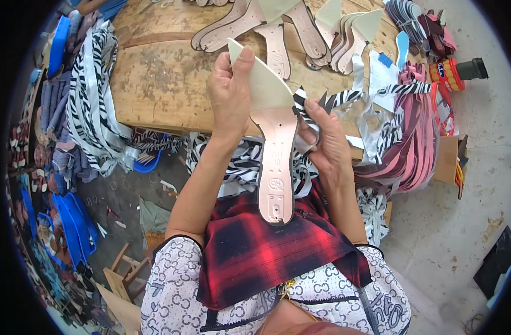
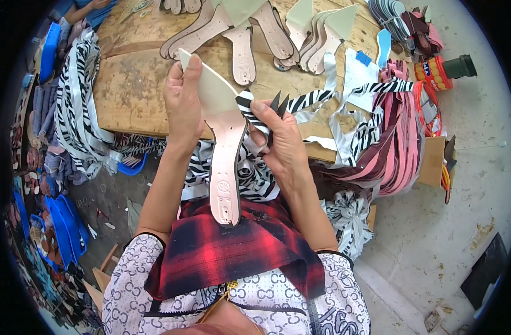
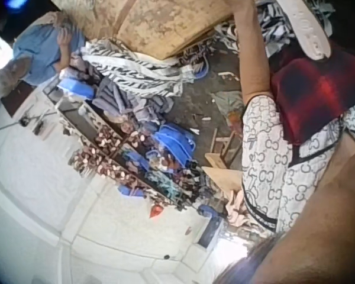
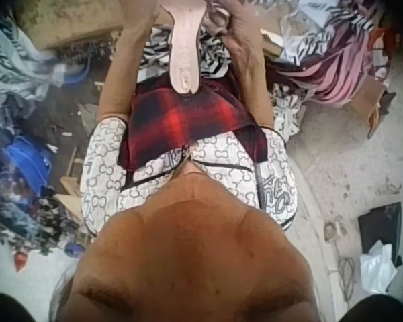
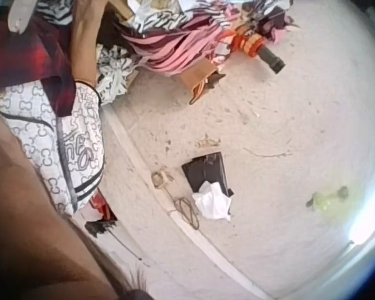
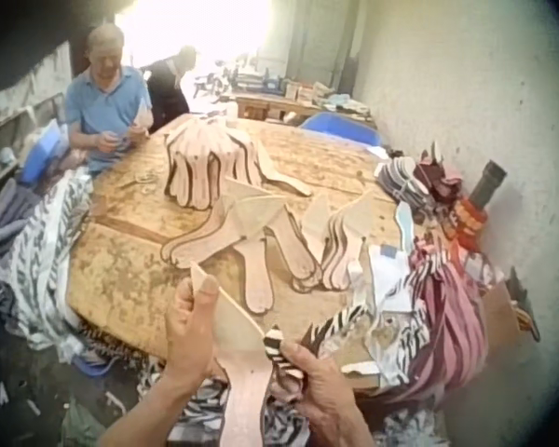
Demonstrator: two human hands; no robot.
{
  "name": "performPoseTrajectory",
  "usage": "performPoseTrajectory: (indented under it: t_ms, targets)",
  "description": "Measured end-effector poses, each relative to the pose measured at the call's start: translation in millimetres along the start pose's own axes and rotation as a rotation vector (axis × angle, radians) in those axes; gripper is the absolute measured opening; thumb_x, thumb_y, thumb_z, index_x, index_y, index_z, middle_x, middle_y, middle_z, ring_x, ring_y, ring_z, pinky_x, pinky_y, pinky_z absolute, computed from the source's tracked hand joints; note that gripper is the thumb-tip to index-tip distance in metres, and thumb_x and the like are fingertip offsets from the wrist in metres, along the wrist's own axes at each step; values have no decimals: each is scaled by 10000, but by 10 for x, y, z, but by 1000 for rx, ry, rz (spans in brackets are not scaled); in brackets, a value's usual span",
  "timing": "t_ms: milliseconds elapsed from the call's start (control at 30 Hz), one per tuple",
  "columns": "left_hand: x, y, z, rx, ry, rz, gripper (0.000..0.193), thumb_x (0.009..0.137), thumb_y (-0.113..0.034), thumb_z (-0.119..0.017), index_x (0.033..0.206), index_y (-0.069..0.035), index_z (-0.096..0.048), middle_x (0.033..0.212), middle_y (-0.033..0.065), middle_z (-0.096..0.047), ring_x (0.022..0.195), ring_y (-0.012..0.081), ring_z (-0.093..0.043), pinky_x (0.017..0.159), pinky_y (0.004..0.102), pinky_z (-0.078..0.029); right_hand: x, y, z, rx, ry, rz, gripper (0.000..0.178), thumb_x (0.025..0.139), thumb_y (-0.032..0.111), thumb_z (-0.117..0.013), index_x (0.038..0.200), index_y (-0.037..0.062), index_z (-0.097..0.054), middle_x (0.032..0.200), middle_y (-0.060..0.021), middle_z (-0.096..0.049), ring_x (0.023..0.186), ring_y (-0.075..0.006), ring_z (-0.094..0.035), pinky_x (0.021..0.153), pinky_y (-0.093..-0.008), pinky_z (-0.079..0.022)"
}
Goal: The person applies patterned adhesive strips around the edges of shoe insoles by hand and cuts the excess material using snips.
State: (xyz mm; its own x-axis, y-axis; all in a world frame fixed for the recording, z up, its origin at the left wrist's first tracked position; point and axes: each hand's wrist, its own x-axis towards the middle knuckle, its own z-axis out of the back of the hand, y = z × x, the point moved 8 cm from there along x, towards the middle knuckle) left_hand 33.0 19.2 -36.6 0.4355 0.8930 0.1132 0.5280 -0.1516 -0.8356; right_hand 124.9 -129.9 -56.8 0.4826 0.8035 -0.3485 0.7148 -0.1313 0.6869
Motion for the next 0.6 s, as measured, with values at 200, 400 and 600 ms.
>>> performPoseTrajectory:
  t_ms: [200, 400, 600]
  targets:
    - [-38, -192, -52, 112, -4, -57, 213, 919, -275, -625, 865, -79, -563, 723, -57, -539, 623, 4, -472, 550, 176, -387, -25, -99, -6, 36, -47, 24, 128, 845, 153, -688, 870, 54, -611, 703, -20, -604, 427, -67, -442, 349, -178, -286]
    - [-44, -401, -226, 341, 64, -164, 224, 911, -273, -637, 865, -65, -566, 702, -68, -515, 609, -1, -452, 534, 169, -367, -110, 245, -187, -755, -6, 344, 246, 918, 229, -613, 895, -16, -624, 728, 13, -542, 619, -67, -457, 566, -218, -388]
    - [223, -586, -662, 303, 231, -102, 255, 922, -277, -617, 874, -33, -565, 707, -42, -540, 634, 17, -478, 541, 181, -392, -30, 680, -498, -976, 82, 567, 222, 933, 226, -582, 1019, 25, -617, 758, 47, -516, 619, -25, -416, 515, -192, -332]
